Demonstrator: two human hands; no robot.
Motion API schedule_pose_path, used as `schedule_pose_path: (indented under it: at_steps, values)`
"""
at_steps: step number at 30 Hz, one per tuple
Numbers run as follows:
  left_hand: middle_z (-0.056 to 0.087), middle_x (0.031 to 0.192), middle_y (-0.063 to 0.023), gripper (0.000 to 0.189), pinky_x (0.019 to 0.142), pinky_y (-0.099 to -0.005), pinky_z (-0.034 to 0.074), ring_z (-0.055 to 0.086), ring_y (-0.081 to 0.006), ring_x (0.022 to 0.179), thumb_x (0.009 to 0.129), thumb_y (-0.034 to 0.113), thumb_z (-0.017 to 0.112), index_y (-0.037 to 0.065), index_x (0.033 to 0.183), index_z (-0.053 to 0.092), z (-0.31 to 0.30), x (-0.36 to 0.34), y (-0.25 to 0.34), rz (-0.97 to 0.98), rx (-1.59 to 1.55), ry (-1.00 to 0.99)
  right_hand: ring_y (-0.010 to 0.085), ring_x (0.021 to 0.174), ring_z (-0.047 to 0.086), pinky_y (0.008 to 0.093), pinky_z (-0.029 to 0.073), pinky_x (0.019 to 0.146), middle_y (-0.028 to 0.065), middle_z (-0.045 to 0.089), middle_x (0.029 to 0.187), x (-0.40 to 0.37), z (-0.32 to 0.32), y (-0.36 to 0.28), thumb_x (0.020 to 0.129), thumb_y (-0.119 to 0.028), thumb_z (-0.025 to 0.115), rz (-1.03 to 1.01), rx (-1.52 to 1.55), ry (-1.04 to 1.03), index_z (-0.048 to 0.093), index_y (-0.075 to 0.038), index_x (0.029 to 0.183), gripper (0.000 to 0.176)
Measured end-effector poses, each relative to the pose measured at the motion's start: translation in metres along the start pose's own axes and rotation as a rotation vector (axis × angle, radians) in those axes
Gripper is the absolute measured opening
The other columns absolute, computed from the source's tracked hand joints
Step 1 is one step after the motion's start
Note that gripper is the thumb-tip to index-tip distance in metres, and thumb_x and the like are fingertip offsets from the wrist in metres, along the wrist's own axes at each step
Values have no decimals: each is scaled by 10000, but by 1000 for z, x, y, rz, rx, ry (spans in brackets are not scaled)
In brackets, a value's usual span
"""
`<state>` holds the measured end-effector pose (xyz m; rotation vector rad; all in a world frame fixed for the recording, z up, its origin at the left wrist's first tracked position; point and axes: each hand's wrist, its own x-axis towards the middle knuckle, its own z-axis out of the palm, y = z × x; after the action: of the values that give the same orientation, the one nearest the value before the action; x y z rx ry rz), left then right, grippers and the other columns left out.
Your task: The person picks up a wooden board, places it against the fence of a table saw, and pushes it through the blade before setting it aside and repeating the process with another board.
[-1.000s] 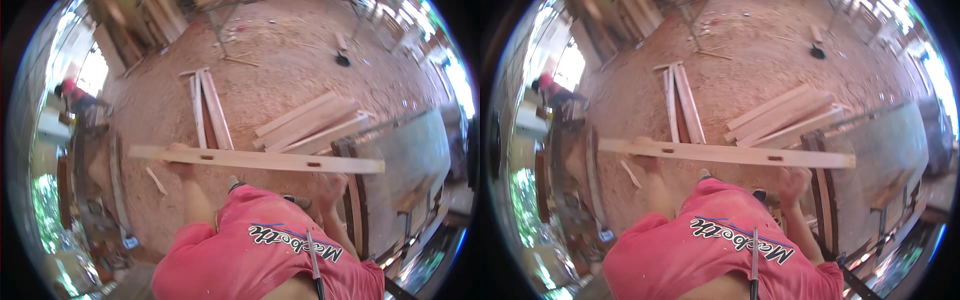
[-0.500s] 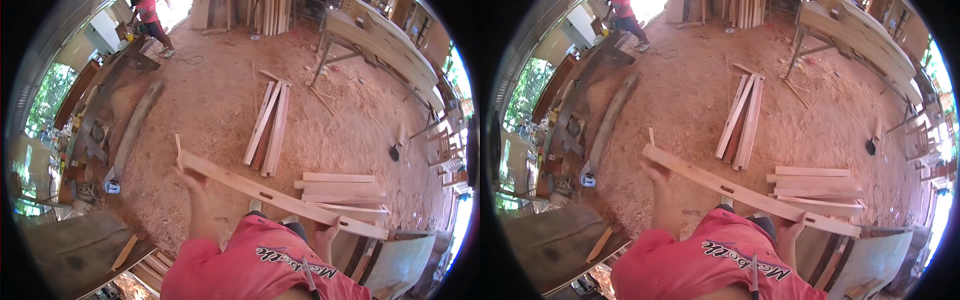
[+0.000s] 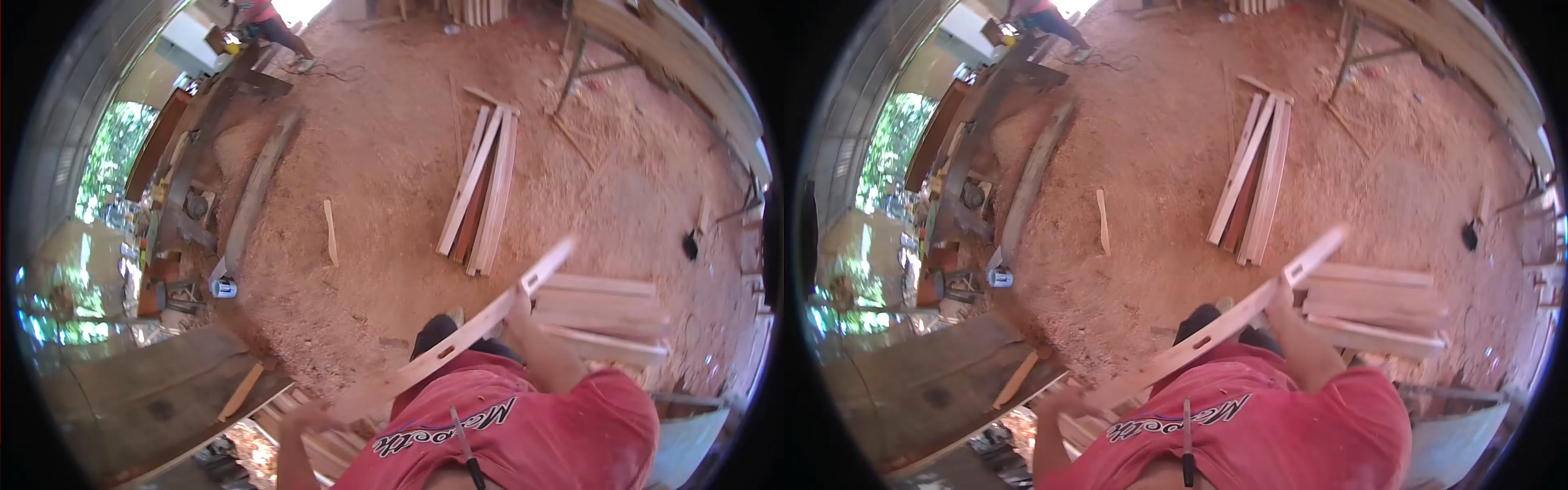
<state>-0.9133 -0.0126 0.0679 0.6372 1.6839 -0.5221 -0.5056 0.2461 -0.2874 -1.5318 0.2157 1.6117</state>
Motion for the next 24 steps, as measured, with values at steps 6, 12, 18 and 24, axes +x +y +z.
schedule_pose_path:
  at_steps: [6, 12, 18, 24]
  values:
    - [706, 979, -262, 635, 830, -439, 538, 696, -389, 958, 687, 416, 768, -38, 1118, 666, 58, 29, 87, 277, -32, 229, 297, 938, 666, 470, 561, 843, 145, 668, 1064, 60, 134, -42, 903, -482, 649, 98, 110, -364, 516, -31, 1316, 626]
    - [697, 876, -254, 483, 706, -445, 559, 707, -326, 797, 687, 324, 779, -25, 1014, 705, -58, 170, 249, 553, 194, 310, 228, 961, 632, 405, 511, 821, 107, 664, 1070, 41, 163, -76, 940, -480, 587, 55, -176, -509, 565, -88, 1194, 468]
    - [691, 1038, -288, 503, 794, -433, 572, 710, -362, 938, 667, 358, 744, -53, 954, 704, -135, 343, 431, 720, 24, 377, 228, 793, 669, 380, 536, 704, 120, 715, 952, 29, -8, -14, 892, -366, 704, -351, -780, -106, 662, -21, 1081, 396]
    - [702, 1017, -278, 540, 860, -425, 559, 707, -353, 973, 644, 266, 797, -87, 1034, 672, -106, 470, 486, 673, -28, 525, 400, 1270, 534, 460, 445, 1056, 253, 540, 1350, -78, -146, 50, 786, -523, 731, 261, -1437, 332, 477, -48, 1420, 832]
